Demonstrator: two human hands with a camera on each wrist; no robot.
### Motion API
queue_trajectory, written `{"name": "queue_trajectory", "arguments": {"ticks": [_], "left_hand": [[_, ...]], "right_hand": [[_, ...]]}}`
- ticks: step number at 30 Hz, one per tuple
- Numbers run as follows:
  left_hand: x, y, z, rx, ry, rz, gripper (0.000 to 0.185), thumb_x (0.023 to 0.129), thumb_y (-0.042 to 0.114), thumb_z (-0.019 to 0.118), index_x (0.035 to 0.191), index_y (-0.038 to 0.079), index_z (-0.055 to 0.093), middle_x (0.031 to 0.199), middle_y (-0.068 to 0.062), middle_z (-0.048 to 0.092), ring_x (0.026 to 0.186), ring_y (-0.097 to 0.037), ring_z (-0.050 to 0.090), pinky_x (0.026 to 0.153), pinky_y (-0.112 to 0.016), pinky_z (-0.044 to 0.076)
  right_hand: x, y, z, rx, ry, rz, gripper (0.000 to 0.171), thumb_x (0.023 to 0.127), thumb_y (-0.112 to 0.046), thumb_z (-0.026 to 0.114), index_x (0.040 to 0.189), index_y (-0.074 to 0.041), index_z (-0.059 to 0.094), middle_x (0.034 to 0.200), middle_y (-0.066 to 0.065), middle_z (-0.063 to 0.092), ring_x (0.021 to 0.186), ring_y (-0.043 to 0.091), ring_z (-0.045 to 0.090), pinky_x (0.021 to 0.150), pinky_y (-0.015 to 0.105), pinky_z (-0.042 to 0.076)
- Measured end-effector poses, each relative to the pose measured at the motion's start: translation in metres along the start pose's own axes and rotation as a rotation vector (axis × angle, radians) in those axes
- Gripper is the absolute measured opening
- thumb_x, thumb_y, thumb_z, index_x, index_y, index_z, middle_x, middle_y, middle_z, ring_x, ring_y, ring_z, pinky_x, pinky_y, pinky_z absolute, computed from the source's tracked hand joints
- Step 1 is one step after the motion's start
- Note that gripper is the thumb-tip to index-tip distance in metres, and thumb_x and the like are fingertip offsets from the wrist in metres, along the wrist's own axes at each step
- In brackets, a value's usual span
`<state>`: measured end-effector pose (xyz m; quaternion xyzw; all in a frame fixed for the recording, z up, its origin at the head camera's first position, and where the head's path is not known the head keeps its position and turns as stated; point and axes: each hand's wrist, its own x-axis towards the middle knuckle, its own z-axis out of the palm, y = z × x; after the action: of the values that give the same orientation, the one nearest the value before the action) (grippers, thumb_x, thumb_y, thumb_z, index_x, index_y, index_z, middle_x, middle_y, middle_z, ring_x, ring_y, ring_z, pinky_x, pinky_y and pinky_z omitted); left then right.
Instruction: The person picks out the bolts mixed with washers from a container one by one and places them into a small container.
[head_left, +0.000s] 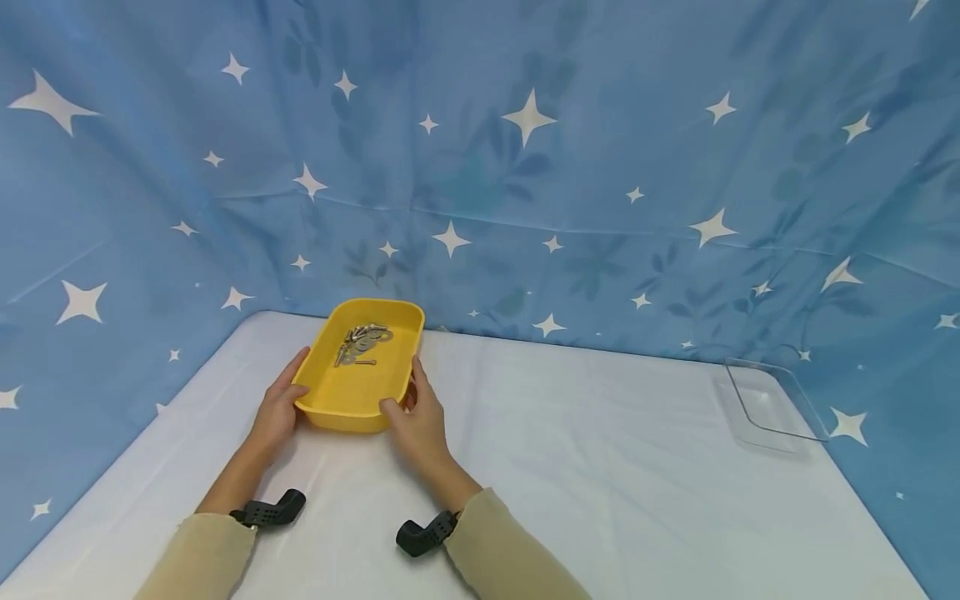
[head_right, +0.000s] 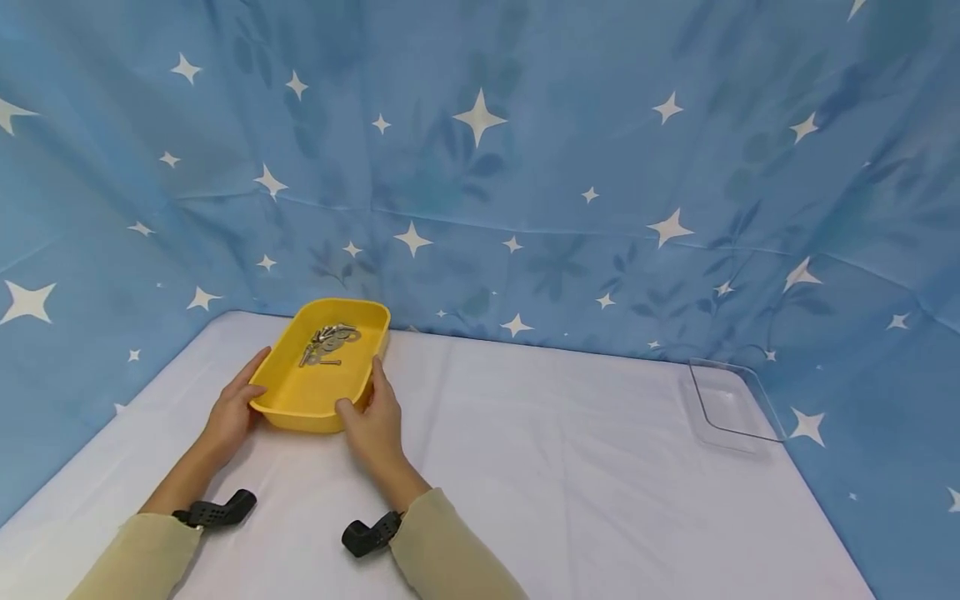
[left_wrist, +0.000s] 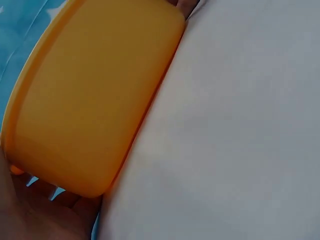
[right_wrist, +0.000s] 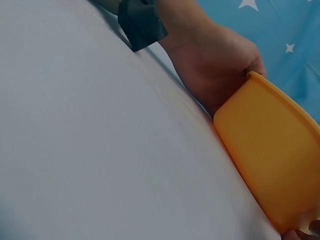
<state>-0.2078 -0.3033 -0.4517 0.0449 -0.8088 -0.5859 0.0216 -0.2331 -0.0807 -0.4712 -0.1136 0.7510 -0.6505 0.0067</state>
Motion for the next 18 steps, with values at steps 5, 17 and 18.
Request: {"name": "queue_trajectory", "arguments": {"ticks": [5, 17, 18], "left_hand": [[0.002, 0.007, 0.017, 0.021, -0.033, 0.021, 0.068, 0.103, 0.008, 0.026, 0.165, 0.024, 0.005, 0.173, -0.004, 0.004, 0.159, -0.031, 0.009, 0.131, -0.047, 0.014], [-0.001, 0.019, 0.062, -0.028, -0.11, 0.042, 0.07, 0.102, 0.006, 0.03, 0.165, 0.02, 0.004, 0.173, -0.007, 0.003, 0.159, -0.033, 0.009, 0.129, -0.055, 0.009], [-0.001, 0.021, 0.066, -0.034, -0.115, 0.043, 0.07, 0.102, 0.006, 0.03, 0.165, 0.02, 0.003, 0.173, -0.007, 0.003, 0.159, -0.033, 0.009, 0.129, -0.055, 0.009]], "right_hand": [[-0.002, 0.003, -0.02, 0.008, 0.01, 0.007, 0.081, 0.09, -0.018, 0.057, 0.163, -0.022, 0.021, 0.165, -0.002, 0.035, 0.145, 0.015, 0.047, 0.115, 0.032, 0.045], [-0.015, 0.012, -0.069, 0.028, 0.043, 0.017, 0.08, 0.091, -0.013, 0.057, 0.163, -0.023, 0.022, 0.164, 0.004, 0.036, 0.145, 0.022, 0.047, 0.115, 0.037, 0.045], [-0.016, 0.013, -0.074, 0.026, 0.045, 0.017, 0.08, 0.091, -0.013, 0.057, 0.163, -0.023, 0.022, 0.164, 0.005, 0.036, 0.146, 0.022, 0.046, 0.115, 0.038, 0.045]]}}
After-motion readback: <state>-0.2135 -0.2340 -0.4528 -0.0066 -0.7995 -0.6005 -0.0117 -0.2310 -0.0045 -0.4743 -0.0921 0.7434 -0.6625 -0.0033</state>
